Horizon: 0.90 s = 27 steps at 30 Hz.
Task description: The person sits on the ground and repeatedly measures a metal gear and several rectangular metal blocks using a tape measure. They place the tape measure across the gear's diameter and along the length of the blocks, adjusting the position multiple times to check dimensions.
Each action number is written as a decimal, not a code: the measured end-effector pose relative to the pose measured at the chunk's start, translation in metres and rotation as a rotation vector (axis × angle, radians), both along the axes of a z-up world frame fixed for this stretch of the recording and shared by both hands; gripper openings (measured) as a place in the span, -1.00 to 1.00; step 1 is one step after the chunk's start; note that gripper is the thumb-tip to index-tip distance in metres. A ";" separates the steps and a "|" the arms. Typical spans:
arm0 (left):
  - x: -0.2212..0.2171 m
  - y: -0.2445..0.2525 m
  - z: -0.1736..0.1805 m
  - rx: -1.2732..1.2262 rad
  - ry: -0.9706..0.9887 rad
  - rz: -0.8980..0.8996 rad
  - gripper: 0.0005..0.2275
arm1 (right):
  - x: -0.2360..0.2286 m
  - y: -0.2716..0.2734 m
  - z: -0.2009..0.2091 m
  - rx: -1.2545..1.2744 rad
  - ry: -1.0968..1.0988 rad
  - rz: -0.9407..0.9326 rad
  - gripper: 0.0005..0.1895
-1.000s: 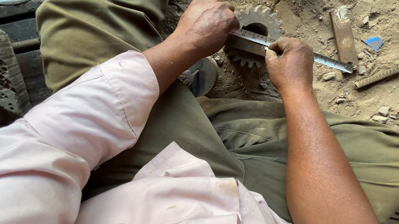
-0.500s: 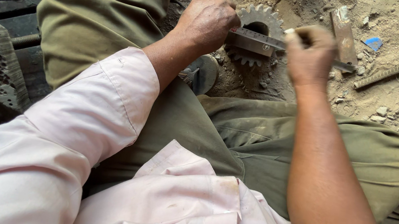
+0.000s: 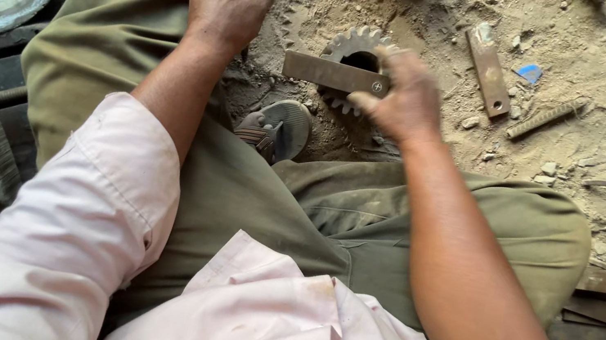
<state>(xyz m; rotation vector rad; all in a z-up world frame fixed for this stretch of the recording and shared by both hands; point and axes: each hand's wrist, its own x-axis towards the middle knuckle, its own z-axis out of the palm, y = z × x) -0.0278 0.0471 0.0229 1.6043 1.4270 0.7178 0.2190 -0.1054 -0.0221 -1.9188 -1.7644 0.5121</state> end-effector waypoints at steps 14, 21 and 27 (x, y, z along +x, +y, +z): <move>0.007 -0.009 0.002 0.088 -0.033 -0.136 -0.79 | -0.042 0.016 0.000 -0.235 -0.201 -0.217 -0.57; 0.022 -0.046 0.006 -0.084 0.360 -0.444 -0.75 | 0.006 0.002 0.031 -0.570 0.176 -0.377 -0.64; 0.034 -0.073 0.007 -0.009 0.464 -0.562 -0.76 | 0.058 -0.031 0.075 -0.673 0.186 -0.521 -0.77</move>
